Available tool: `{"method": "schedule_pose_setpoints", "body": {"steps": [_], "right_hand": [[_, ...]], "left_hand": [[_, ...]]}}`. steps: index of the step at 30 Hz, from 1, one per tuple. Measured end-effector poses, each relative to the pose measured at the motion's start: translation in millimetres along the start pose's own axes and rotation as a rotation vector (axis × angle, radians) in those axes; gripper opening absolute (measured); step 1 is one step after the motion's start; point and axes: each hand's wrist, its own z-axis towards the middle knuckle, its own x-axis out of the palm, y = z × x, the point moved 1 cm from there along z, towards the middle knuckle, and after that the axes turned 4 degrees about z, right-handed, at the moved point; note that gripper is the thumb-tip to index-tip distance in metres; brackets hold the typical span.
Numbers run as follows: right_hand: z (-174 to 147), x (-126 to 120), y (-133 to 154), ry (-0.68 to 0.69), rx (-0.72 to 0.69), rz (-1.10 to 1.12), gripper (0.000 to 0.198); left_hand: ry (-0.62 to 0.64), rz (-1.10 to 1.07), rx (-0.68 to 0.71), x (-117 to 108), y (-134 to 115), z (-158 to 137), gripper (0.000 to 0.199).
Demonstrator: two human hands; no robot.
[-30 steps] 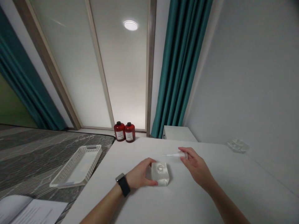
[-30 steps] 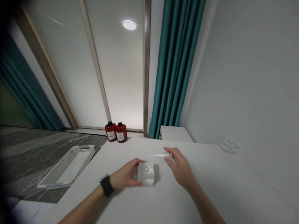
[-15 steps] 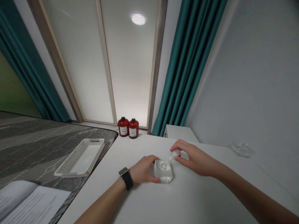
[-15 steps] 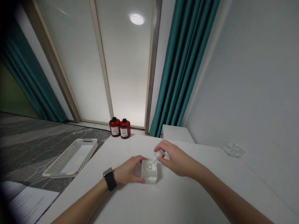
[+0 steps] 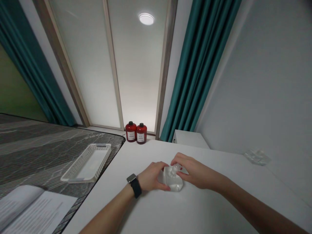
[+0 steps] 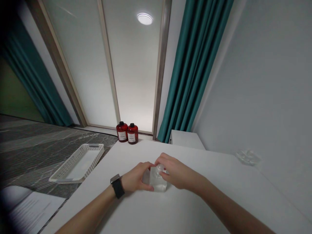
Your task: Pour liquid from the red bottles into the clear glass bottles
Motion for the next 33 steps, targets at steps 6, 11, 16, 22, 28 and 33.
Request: {"method": "schedule_pose_setpoints", "body": {"steps": [6,11,16,22,28,33], "right_hand": [[0,7,-4,0.013,0.001,0.005,0.020],[1,14,-8,0.026,-0.003,0.011,0.022],[2,19,-12,0.015,-0.026,0.009,0.021],[2,22,-12,0.010,-0.051,-0.004,0.025],[1,32,-12,-0.031,-0.022,-0.027,0.041],[-8,52,-15,-0.190,0.051,-0.023,0.055]], "left_hand": [[0.005,0.001,0.015,0,2,1,0.074],[0.001,0.009,0.008,1,3,0,0.074],[-0.006,0.003,0.019,0,1,0,0.073],[0.001,0.000,0.015,-2,-1,1,0.073],[-0.004,-0.003,-0.002,-1,-1,0,0.075],[-0.015,-0.020,0.011,0,1,0,0.077]]}}
